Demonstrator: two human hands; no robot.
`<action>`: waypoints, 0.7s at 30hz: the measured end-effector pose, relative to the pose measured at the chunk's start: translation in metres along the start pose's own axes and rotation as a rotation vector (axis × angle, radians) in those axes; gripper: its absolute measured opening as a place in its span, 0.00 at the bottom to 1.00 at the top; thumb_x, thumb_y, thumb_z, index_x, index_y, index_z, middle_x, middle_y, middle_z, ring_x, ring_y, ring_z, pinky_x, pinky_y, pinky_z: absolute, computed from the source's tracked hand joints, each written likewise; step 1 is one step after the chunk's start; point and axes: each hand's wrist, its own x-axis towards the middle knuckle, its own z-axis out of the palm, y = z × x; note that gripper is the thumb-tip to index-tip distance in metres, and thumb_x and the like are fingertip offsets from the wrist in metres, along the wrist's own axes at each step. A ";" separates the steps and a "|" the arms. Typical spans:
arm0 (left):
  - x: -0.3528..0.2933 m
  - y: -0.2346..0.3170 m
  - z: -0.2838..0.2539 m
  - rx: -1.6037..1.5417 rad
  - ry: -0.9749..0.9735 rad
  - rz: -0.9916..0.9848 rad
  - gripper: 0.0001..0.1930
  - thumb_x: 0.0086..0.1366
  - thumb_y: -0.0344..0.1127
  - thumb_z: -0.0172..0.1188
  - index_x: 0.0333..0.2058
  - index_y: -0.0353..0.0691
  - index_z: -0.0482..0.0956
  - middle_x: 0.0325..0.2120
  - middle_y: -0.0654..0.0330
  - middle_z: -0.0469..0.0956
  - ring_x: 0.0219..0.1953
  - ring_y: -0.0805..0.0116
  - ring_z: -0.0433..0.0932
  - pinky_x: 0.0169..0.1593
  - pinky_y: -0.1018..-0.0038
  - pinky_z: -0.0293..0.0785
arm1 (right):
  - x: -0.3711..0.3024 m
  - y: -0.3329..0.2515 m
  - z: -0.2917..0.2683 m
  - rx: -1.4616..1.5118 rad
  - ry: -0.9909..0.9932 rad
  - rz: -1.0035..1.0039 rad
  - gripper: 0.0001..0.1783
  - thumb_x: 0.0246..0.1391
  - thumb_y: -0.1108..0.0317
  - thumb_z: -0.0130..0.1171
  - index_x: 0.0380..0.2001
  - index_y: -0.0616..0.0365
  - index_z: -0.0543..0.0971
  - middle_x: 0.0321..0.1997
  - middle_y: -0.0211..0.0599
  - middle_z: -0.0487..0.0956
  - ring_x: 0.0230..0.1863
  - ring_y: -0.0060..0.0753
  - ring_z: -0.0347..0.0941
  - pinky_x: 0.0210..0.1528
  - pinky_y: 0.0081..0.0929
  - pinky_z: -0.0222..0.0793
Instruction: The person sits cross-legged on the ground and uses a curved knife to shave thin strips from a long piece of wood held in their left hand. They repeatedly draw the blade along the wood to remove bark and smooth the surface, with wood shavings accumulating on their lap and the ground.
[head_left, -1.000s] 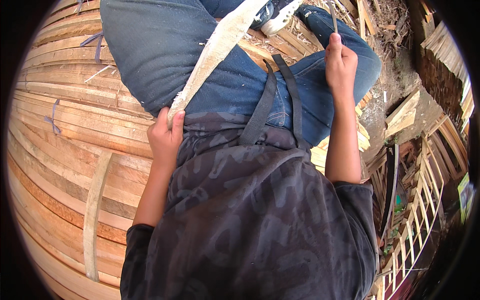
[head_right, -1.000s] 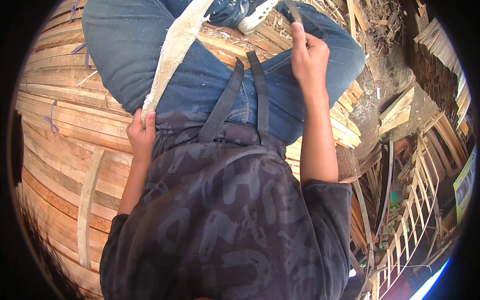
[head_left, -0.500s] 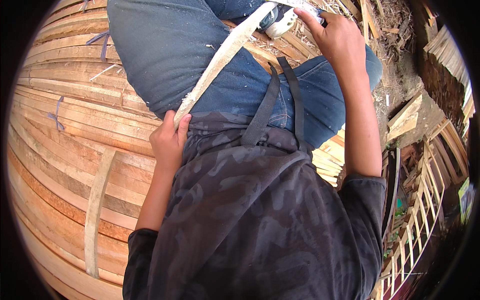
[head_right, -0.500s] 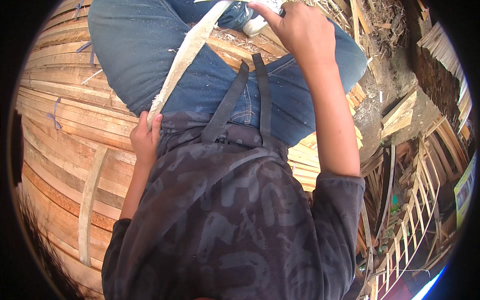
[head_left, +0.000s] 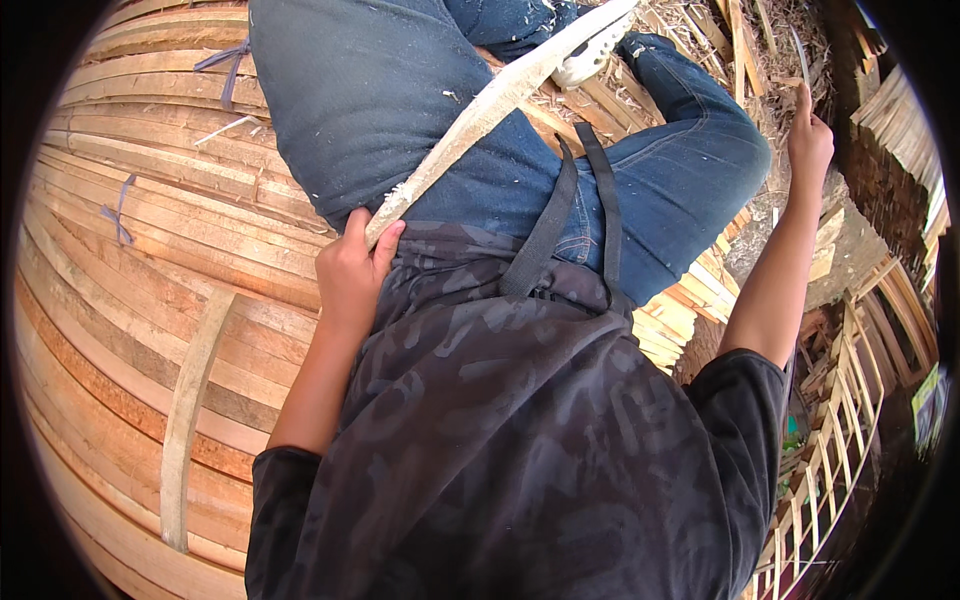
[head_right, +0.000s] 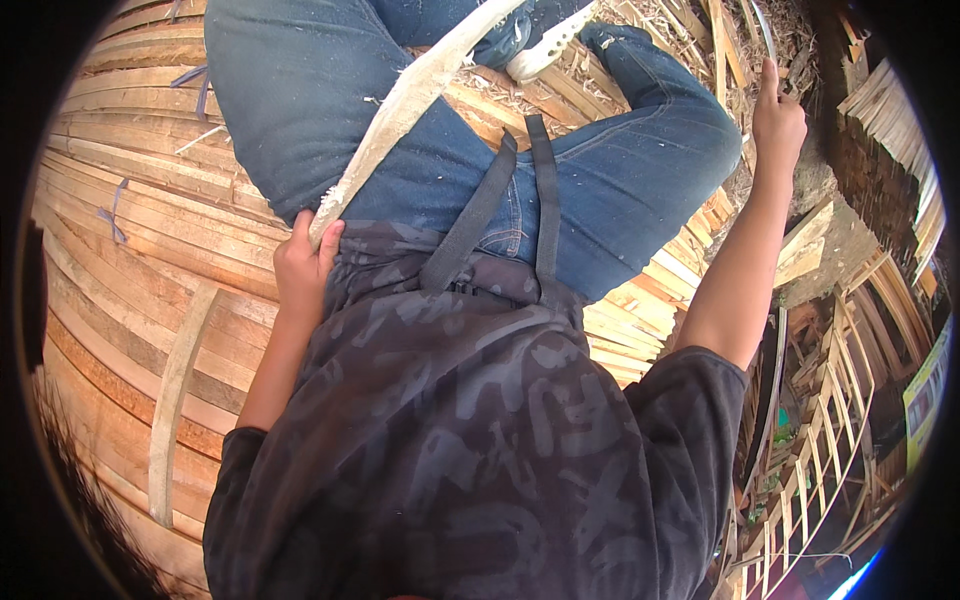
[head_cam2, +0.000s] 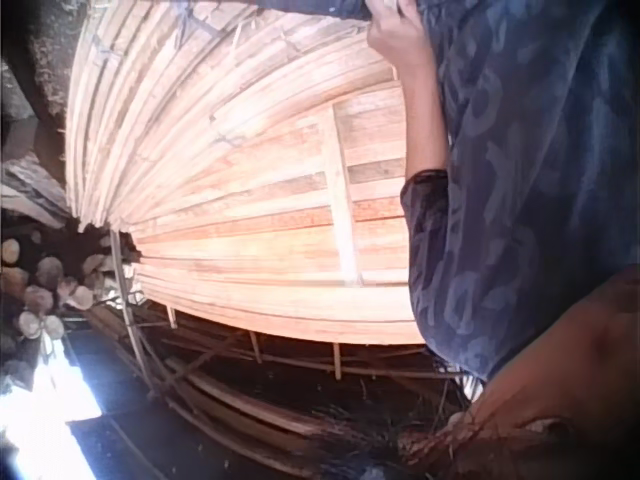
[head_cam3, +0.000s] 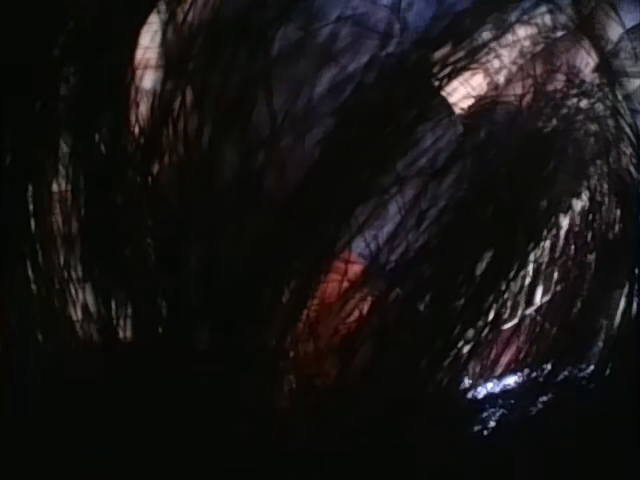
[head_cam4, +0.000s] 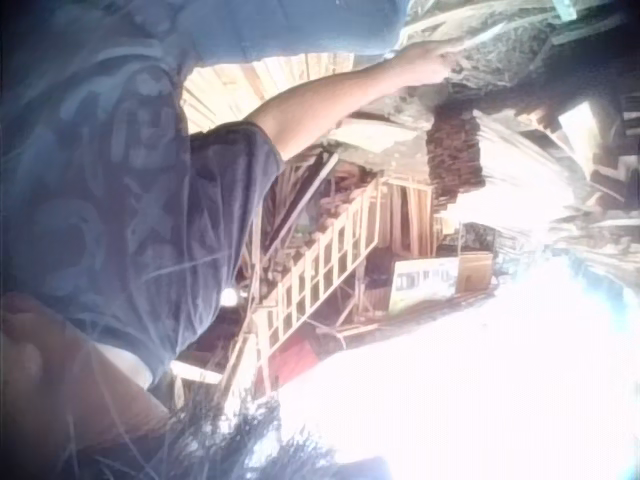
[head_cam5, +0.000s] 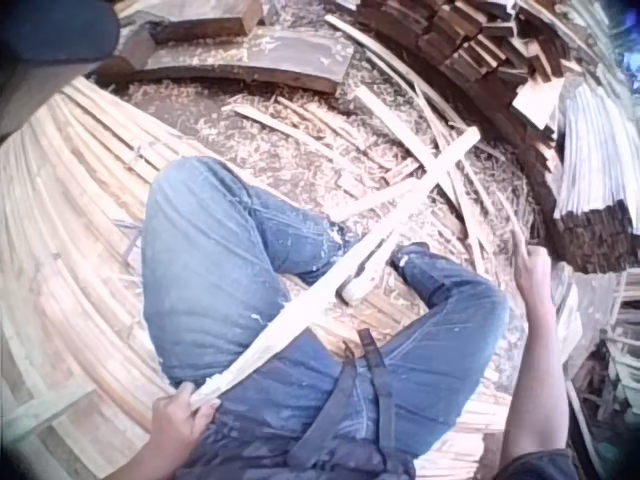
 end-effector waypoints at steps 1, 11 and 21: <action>0.000 0.000 0.001 0.025 0.002 0.007 0.18 0.64 0.48 0.57 0.28 0.37 0.70 0.11 0.50 0.70 0.15 0.50 0.72 0.19 0.63 0.64 | -0.006 0.006 -0.007 0.083 -0.011 -0.030 0.44 0.53 0.30 0.45 0.27 0.69 0.81 0.23 0.54 0.76 0.29 0.47 0.74 0.35 0.39 0.68; 0.002 0.006 0.001 0.003 -0.004 -0.017 0.16 0.63 0.44 0.59 0.28 0.35 0.72 0.11 0.51 0.70 0.14 0.53 0.72 0.19 0.66 0.64 | -0.186 -0.164 -0.017 0.261 -0.273 -0.530 0.34 0.52 0.36 0.53 0.23 0.62 0.81 0.16 0.52 0.74 0.23 0.55 0.75 0.28 0.39 0.71; 0.004 0.017 0.000 0.038 0.026 -0.012 0.16 0.64 0.45 0.58 0.27 0.37 0.72 0.12 0.50 0.71 0.15 0.51 0.72 0.19 0.64 0.64 | -0.038 -0.095 0.015 0.220 -0.050 -0.243 0.43 0.53 0.29 0.44 0.23 0.66 0.80 0.21 0.58 0.76 0.27 0.53 0.75 0.35 0.42 0.69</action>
